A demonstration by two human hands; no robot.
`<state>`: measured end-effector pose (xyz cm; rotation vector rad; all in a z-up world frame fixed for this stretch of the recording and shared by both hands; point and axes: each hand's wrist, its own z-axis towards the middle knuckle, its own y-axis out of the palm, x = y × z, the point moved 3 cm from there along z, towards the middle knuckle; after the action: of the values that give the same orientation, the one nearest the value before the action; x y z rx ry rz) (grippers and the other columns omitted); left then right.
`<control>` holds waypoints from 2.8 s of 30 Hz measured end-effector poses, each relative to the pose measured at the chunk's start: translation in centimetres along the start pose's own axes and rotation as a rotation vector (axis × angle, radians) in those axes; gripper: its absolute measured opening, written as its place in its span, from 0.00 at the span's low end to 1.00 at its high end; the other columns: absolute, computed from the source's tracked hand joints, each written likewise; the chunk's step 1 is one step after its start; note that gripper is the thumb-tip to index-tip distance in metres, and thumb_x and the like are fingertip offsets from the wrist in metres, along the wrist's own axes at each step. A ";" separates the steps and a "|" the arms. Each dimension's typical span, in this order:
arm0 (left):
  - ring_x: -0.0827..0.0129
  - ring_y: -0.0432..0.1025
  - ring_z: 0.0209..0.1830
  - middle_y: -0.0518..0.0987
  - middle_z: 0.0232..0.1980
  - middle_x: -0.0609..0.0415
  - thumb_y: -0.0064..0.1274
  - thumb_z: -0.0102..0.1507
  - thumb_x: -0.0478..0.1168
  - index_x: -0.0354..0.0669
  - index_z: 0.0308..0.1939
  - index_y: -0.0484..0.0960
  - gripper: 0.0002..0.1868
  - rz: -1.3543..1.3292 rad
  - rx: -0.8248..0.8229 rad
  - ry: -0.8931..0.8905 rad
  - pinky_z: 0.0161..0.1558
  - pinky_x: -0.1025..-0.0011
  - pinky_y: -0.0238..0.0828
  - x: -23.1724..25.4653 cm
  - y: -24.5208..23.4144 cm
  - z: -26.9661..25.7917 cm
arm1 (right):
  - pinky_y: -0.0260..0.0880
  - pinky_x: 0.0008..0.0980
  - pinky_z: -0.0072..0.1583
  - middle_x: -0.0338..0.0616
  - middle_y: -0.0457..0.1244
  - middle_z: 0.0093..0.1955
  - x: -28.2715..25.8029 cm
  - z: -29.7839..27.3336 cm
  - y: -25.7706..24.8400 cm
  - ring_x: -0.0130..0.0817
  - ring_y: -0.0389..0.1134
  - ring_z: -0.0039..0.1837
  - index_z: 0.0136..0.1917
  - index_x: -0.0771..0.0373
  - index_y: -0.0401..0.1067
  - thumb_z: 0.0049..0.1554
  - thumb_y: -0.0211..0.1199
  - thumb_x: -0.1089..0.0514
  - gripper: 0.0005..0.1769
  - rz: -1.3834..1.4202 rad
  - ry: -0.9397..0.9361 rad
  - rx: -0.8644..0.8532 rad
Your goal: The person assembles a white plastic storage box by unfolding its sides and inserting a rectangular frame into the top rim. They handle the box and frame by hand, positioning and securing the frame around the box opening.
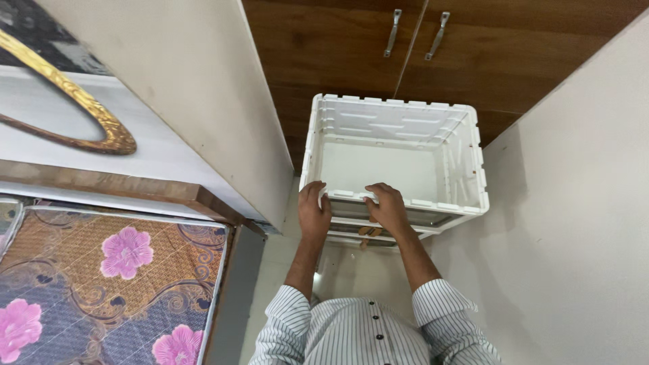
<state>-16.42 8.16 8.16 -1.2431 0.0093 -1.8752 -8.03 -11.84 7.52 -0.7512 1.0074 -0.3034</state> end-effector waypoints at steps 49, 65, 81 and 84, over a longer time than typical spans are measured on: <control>0.52 0.75 0.60 0.78 0.62 0.43 0.60 0.62 0.30 0.37 0.61 0.79 0.22 -0.194 -0.161 -0.114 0.60 0.63 0.75 -5.3 -2.7 1.5 | 0.66 0.42 0.58 0.37 0.74 0.45 -2.3 0.9 4.9 0.35 0.72 0.44 0.46 0.55 0.83 0.53 0.73 0.52 0.08 -0.089 0.052 -0.009; 0.56 0.75 0.65 0.78 0.65 0.39 0.52 0.66 0.28 0.32 0.66 0.75 0.23 -0.425 -0.140 -0.277 0.66 0.63 0.73 -6.4 -2.8 0.4 | 0.59 0.51 0.74 0.48 0.73 0.52 -2.3 -0.7 4.3 0.44 0.72 0.53 0.56 0.60 0.78 0.55 0.71 0.58 0.15 0.052 0.084 0.168; 0.58 0.72 0.67 0.78 0.66 0.42 0.53 0.67 0.31 0.34 0.66 0.75 0.23 -0.441 -0.083 -0.359 0.66 0.64 0.70 -6.9 -3.2 -0.8 | 0.67 0.38 0.70 0.52 0.68 0.65 -3.2 -1.9 1.7 0.43 0.69 0.69 0.65 0.64 0.73 0.59 0.67 0.63 0.20 0.278 0.132 0.287; 0.58 0.74 0.67 0.79 0.66 0.41 0.52 0.67 0.31 0.33 0.66 0.75 0.22 -0.366 -0.041 -0.390 0.65 0.64 0.71 -7.1 -3.1 -1.5 | 0.65 0.39 0.70 0.52 0.68 0.65 -2.5 -1.7 1.4 0.44 0.68 0.69 0.65 0.64 0.74 0.59 0.67 0.63 0.20 0.310 0.170 0.264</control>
<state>-18.66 14.10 3.43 -1.7105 -0.4167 -1.9049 -10.92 -10.21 7.67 -0.3266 1.1991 -0.2269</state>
